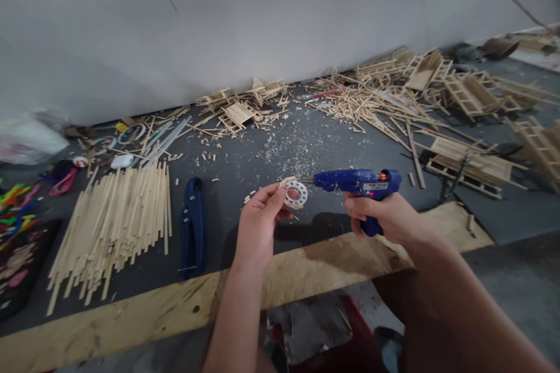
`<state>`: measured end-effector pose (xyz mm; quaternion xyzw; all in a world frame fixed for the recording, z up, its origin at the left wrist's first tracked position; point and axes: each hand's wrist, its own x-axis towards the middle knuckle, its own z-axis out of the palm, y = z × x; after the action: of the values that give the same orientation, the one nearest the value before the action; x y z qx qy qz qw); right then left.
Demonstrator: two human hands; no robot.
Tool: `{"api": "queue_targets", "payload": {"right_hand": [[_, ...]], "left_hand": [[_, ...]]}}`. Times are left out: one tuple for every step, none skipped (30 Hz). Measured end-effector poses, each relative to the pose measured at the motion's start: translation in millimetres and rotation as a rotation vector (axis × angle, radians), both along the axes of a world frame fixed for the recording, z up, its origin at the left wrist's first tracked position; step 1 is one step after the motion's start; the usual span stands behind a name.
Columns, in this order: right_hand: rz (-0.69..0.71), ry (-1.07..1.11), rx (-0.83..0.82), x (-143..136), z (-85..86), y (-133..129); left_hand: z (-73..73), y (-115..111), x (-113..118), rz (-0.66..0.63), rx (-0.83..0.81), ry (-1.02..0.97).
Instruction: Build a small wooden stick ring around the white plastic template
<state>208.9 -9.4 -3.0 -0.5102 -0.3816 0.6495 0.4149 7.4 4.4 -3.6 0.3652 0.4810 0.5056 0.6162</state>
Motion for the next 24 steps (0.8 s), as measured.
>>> {"api": "queue_targets", "payload": {"right_hand": [[-0.027,0.032,0.005,-0.2,1.4,1.1],[-0.072,0.064,0.021,-0.5,2.5,3.0],[-0.126,0.093,0.039,-0.8,3.2,5.6],[-0.182,0.110,0.056,-0.8,3.1,8.8],[-0.230,0.107,0.065,-0.4,2.4,12.3],[-0.255,0.086,0.058,0.7,1.0,15.8],[-0.263,0.053,0.041,2.6,-1.0,19.1],[-0.249,0.015,0.018,5.5,-3.4,21.9],[-0.218,-0.015,-0.011,9.4,-6.0,23.9],[-0.208,-0.032,-0.027,14.1,-8.4,25.1],[-0.224,-0.058,-0.030,19.5,-10.5,25.6],[-0.280,-0.105,-0.023,25.2,-12.0,25.3],[-0.384,-0.164,0.004,30.7,-12.7,24.6],[-0.524,-0.229,0.051,35.5,-12.4,23.3],[-0.654,-0.283,0.105,38.8,-11.1,21.8],[-0.763,-0.329,0.172,40.2,-8.9,19.9],[-0.825,-0.369,0.237,39.0,-5.9,17.8],[-0.815,-0.406,0.292,35.0,-2.6,15.5],[-0.740,-0.448,0.333,28.1,0.9,13.1],[-0.589,-0.487,0.328,18.5,4.1,10.8],[-0.384,-0.510,0.320,6.7,6.6,8.8],[-0.219,-0.536,0.336,-6.9,8.2,7.2],[-0.081,-0.566,0.380,-21.4,8.8,6.2],[0.045,-0.602,0.439,-36.1,8.3,5.8]], "left_hand": [[0.4,-0.2,-0.3,0.002,-0.009,0.004],[0.9,-0.4,-0.8,0.002,-0.015,0.008],[1.7,-0.6,-1.4,0.001,-0.018,0.013],[2.6,-0.6,-2.1,0.000,-0.016,0.018],[3.5,-0.4,-3.0,-0.002,-0.011,0.024],[4.5,0.1,-4.2,0.000,-0.005,0.028],[5.3,1.1,-5.6,0.008,0.002,0.030],[6.0,2.7,-7.3,0.018,0.006,0.028],[6.4,4.7,-9.3,0.031,0.009,0.024],[6.5,7.2,-11.6,0.047,0.011,0.019],[6.5,9.9,-14.3,0.064,0.012,0.015],[6.3,12.7,-17.3,0.079,0.016,0.012],[6.2,15.4,-20.6,0.090,0.021,0.010],[6.1,17.9,-24.2,0.102,0.029,0.009],[6.3,20.1,-27.8,0.111,0.036,0.006],[6.8,22.0,-31.5,0.120,0.042,0.003],[7.5,23.6,-35.0,0.132,0.046,0.001],[8.4,24.9,-38.2,0.145,0.049,0.001],[9.4,26.0,-40.9,0.160,0.050,0.005],[10.4,27.1,-43.2,0.176,0.051,0.015],[11.3,28.1,-45.1,0.192,0.054,0.031],[11.9,29.0,-46.5,0.208,0.060,0.051],[12.2,30.0,-47.6,0.222,0.069,0.072],[12.2,30.9,-48.5,0.235,0.081,0.092]]}}
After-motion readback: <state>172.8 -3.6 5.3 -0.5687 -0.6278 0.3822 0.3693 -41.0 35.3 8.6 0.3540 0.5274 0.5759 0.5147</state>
